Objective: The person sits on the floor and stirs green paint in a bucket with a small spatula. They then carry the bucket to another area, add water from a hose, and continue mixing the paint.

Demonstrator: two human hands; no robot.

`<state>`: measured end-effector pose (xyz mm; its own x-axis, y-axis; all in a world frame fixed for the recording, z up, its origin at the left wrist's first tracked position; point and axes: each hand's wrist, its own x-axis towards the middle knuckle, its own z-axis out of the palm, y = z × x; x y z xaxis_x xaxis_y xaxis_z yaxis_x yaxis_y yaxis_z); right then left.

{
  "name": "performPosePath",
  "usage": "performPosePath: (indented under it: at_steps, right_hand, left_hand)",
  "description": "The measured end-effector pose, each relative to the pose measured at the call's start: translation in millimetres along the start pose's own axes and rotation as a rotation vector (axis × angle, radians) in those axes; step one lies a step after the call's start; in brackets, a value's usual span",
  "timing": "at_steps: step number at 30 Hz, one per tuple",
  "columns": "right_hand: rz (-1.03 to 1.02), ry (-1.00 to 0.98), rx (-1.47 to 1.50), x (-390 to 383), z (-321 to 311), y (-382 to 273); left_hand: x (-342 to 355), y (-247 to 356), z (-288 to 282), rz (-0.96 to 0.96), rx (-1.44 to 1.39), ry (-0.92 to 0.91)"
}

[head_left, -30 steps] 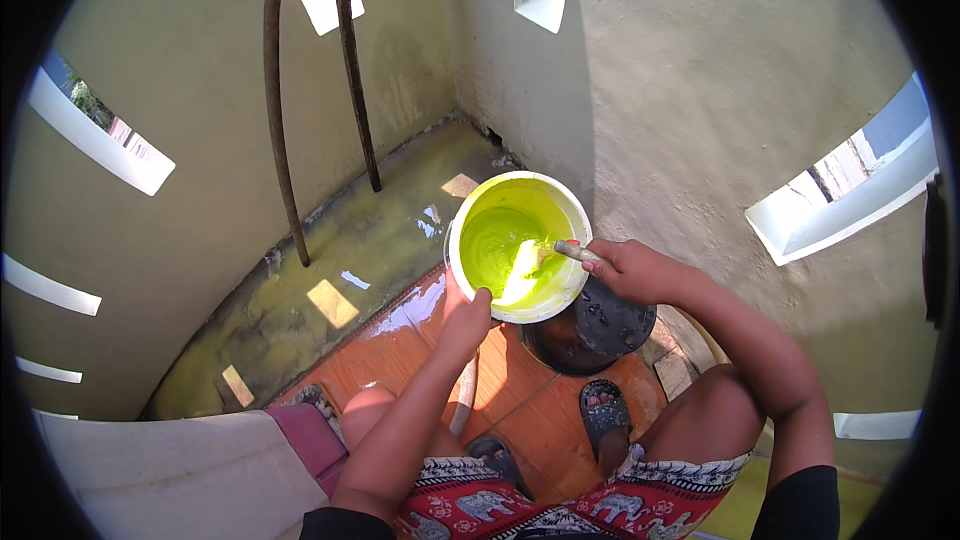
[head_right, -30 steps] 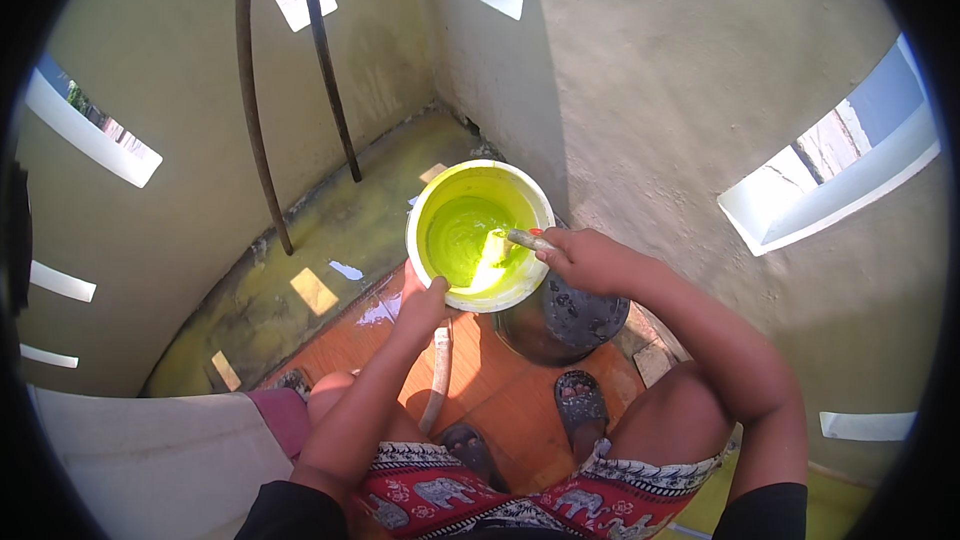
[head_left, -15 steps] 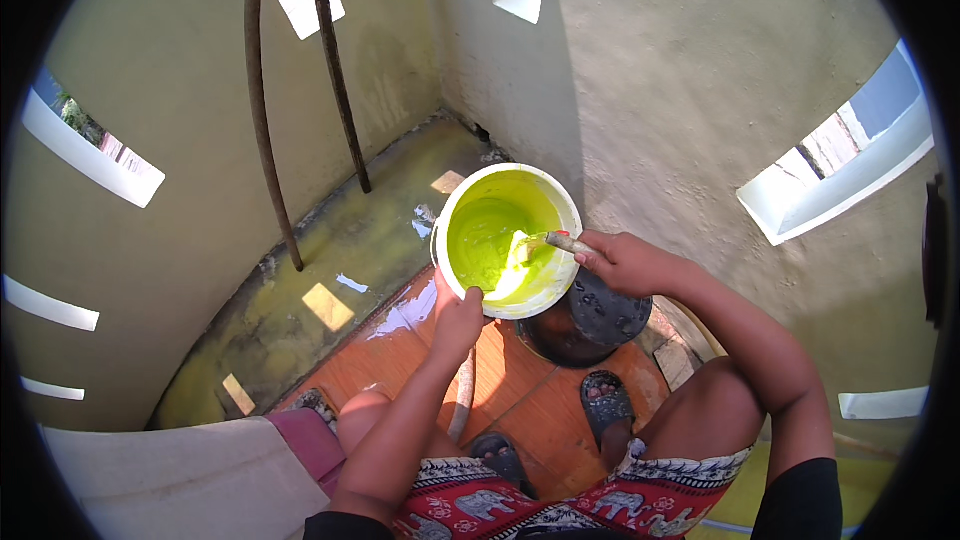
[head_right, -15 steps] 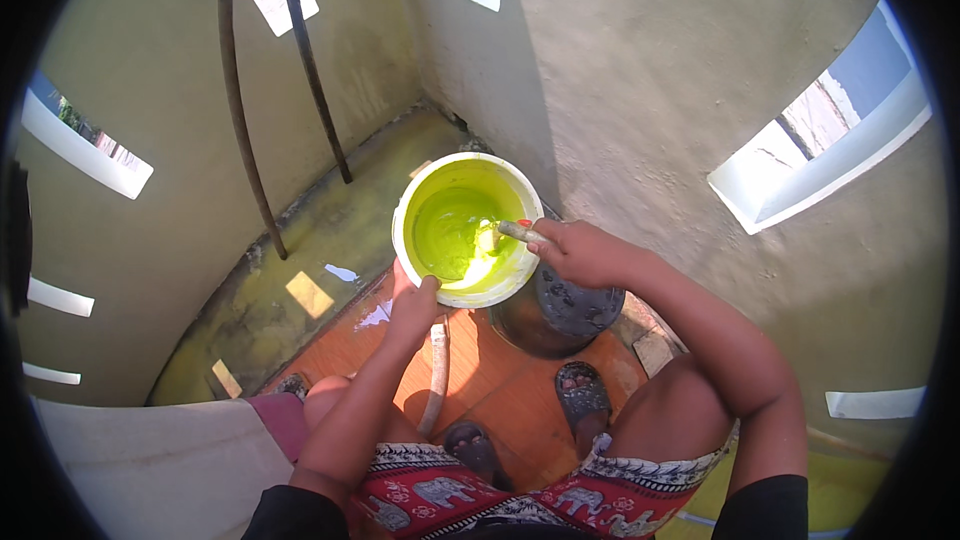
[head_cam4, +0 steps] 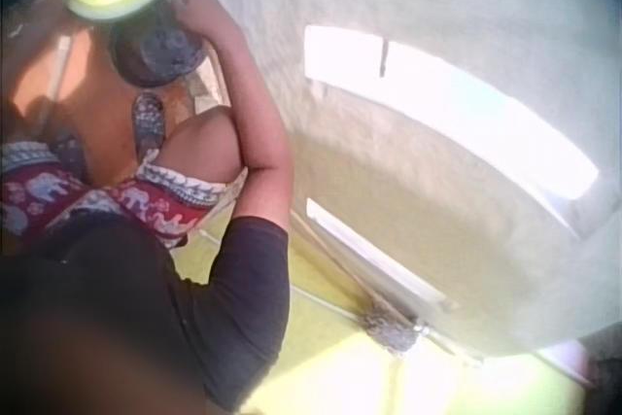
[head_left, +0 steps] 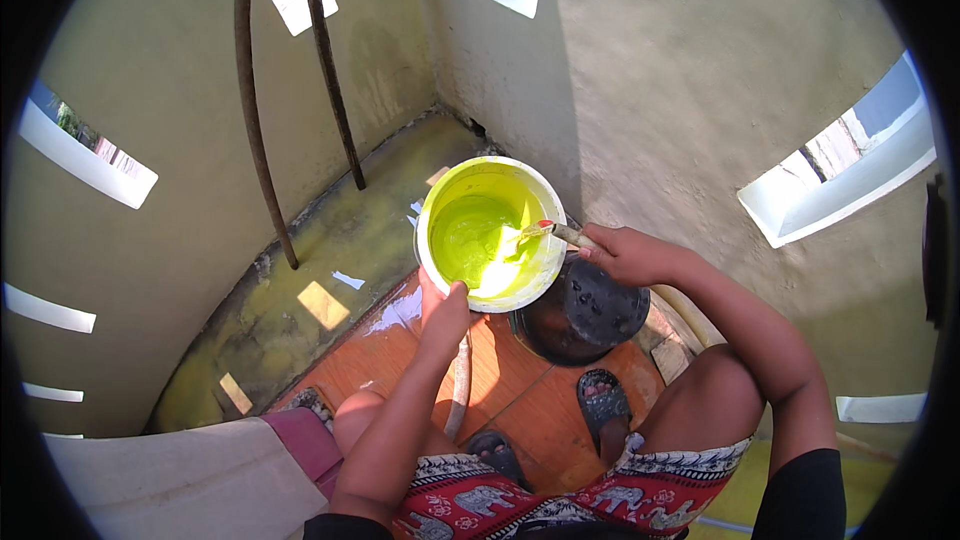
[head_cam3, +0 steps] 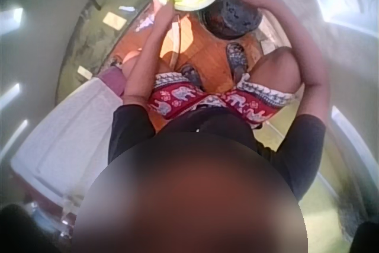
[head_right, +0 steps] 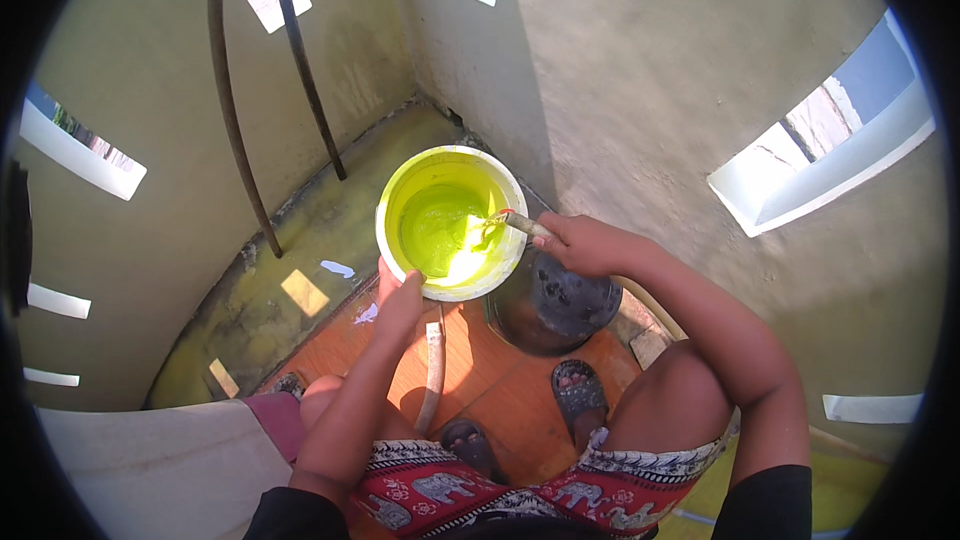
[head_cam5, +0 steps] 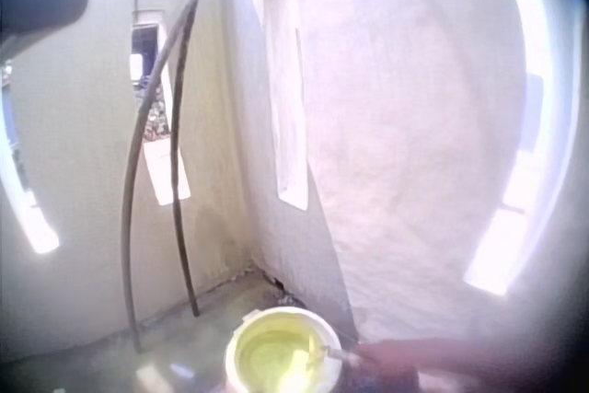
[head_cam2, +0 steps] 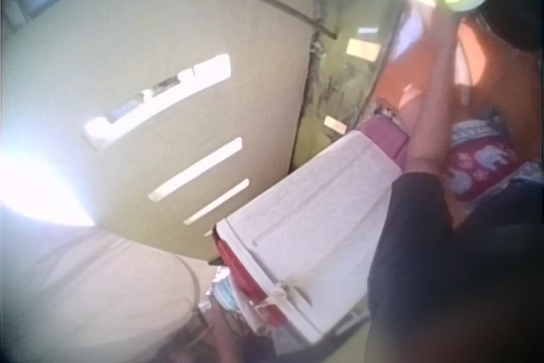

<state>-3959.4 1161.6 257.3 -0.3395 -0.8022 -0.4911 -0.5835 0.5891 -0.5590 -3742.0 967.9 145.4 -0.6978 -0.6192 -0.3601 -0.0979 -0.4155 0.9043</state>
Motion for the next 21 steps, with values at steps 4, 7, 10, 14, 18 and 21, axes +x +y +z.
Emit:
performPosePath:
  at_steps: [4,7,10,14,18,21]
  right_hand:
    - [0.17,-0.038,-0.027,11.1,9.1,37.0]
    - [0.249,-0.109,-0.089,33.6,27.6,62.8]
    - [0.168,-0.173,-0.228,48.0,29.1,64.8]
    - [0.054,0.105,-0.275,53.8,-7.2,13.6]
    - [-0.635,0.51,-0.511,69.3,8.7,-55.8]
    - [-0.637,0.178,-0.926,96.1,51.7,-78.1]
  left_hand:
    - [4.7,20.9,-13.9,-0.058,0.027,0.124]
    - [-2.6,35.2,-27.9,-0.042,0.016,0.14]
    - [-9.2,44.5,-39.6,-0.029,0.006,0.147]
    - [-14.8,48.5,-49.0,0.006,0.1,0.169]
    - [-32.5,42.3,-42.2,-0.058,0.06,0.159]
    - [-44.5,39.3,-36.3,-0.048,0.077,0.089]
